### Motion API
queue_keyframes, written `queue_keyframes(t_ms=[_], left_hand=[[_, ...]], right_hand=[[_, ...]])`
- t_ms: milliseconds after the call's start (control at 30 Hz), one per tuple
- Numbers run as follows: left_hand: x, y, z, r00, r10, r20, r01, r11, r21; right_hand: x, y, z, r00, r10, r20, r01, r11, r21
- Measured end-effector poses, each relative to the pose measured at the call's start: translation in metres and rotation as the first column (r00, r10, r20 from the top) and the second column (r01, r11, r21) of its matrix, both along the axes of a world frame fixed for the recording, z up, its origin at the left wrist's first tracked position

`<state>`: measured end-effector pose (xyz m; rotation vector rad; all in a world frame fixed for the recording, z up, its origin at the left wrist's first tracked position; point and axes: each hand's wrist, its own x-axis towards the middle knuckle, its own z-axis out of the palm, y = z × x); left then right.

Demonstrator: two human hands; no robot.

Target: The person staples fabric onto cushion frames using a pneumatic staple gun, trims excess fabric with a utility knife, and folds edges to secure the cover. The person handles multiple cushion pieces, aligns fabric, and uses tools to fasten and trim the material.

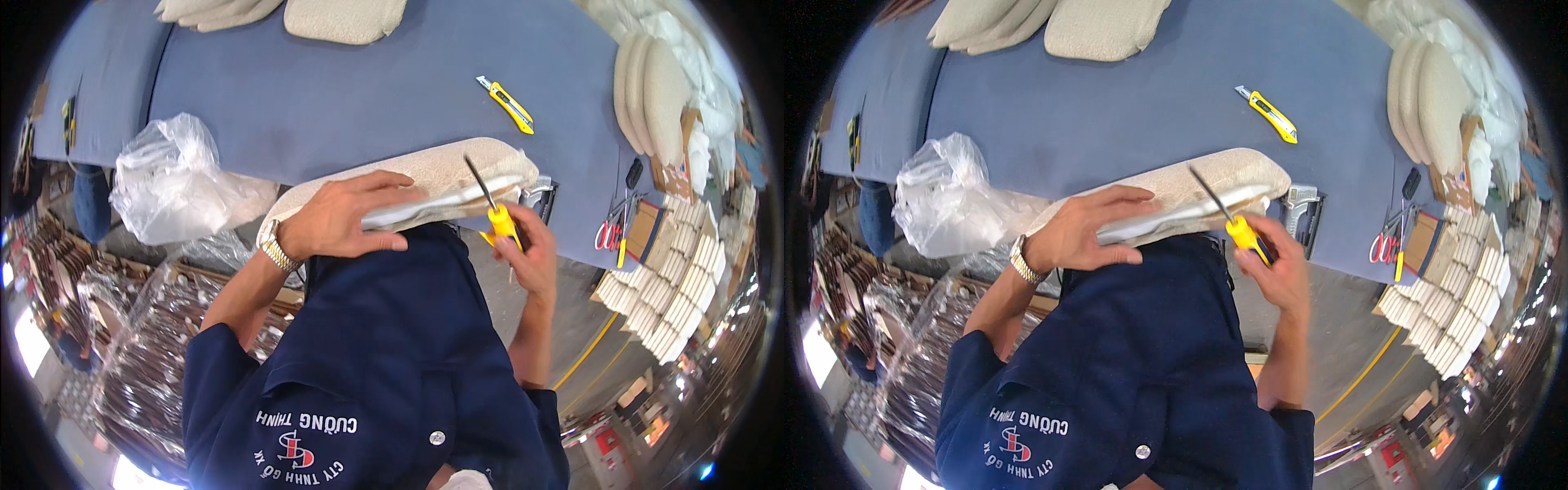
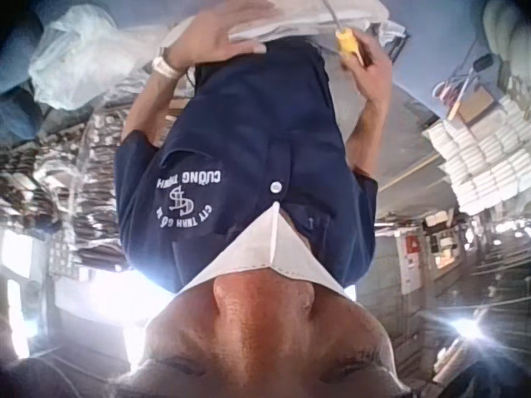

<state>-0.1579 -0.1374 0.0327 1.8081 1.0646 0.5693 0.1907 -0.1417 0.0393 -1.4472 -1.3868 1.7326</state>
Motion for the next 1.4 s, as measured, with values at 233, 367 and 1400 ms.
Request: queue_keyframes(t_ms=[233,367,1400], left_hand=[[-0.011,0.034,-0.016,0.985,-0.038,-0.166,0.048,0.997,0.058],[-0.017,0.048,-0.022,0.992,-0.027,-0.126,0.035,0.998,0.056],[0.013,0.037,-0.047,0.959,-0.275,0.064,0.271,0.961,0.057]], right_hand=[[-0.085,0.033,-0.025,0.965,-0.262,0.005,0.253,0.938,0.236],[-0.095,0.040,-0.026,0.962,-0.271,0.035,0.254,0.933,0.256],[-0.072,-0.013,0.144,0.475,0.354,0.806,-0.472,0.875,-0.107]])
